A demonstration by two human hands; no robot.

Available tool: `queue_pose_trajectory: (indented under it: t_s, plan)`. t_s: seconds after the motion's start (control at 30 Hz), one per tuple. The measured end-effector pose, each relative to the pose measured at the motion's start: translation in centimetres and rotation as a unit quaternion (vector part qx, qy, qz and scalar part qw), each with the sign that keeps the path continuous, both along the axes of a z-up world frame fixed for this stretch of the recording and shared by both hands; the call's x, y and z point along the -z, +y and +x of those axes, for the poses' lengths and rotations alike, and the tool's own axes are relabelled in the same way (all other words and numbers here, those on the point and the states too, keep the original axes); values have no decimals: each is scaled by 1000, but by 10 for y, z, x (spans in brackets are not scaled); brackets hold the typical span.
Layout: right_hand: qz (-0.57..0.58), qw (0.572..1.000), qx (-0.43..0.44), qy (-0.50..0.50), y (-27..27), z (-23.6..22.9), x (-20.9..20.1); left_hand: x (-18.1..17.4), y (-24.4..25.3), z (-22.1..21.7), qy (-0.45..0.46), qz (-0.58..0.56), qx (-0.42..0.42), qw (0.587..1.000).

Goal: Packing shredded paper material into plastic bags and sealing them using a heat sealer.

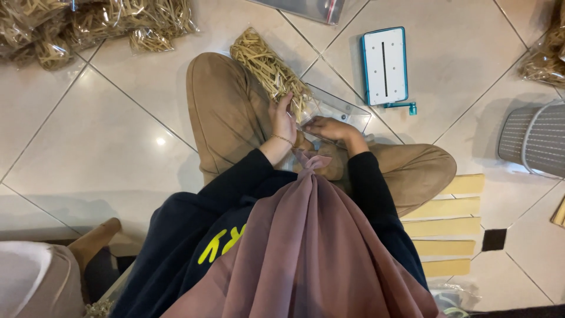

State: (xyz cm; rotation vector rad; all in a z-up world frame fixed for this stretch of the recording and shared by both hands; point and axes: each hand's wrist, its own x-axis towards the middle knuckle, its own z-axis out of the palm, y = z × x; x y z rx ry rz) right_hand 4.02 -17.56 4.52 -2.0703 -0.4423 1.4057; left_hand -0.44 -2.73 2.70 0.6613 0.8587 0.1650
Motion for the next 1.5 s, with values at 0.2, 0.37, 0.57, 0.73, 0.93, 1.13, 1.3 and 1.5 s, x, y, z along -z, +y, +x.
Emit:
queue_pose_trajectory:
  t_s: [0.2, 0.37, 0.57, 0.73, 0.93, 1.13, 1.3, 1.5]
  plan:
    - [-5, 1000, 2, 22, -5, 3, -3, 2, 0, 2, -12, 1, -1, 1000]
    - [-6, 999, 2, 39, -17, 4, 7, -16, -8, 1, 4, 9, 7, 1000]
    - [-3, 999, 29, 42, -17, -3, -16, -28, -9, 4, 4, -3, 3, 1000]
    - [113, 992, 55, 12, -31, -24, -37, -5, -3, 3, 0, -29, 26, 999]
    - [170, 977, 73, -109, -48, -47, -20, -3, -2, 6, 8, -30, 24, 999]
    - [164, 958, 146, -183, -38, -66, -30, 27, 0, 4, 10, -39, 35, 999]
    - [159, 937, 179, -255, -41, -72, -15, 24, 1, 7, 2, -39, 39, 998]
    - [154, 924, 185, -296, -39, -73, -15, 20, 6, 13, -7, -50, 65, 997]
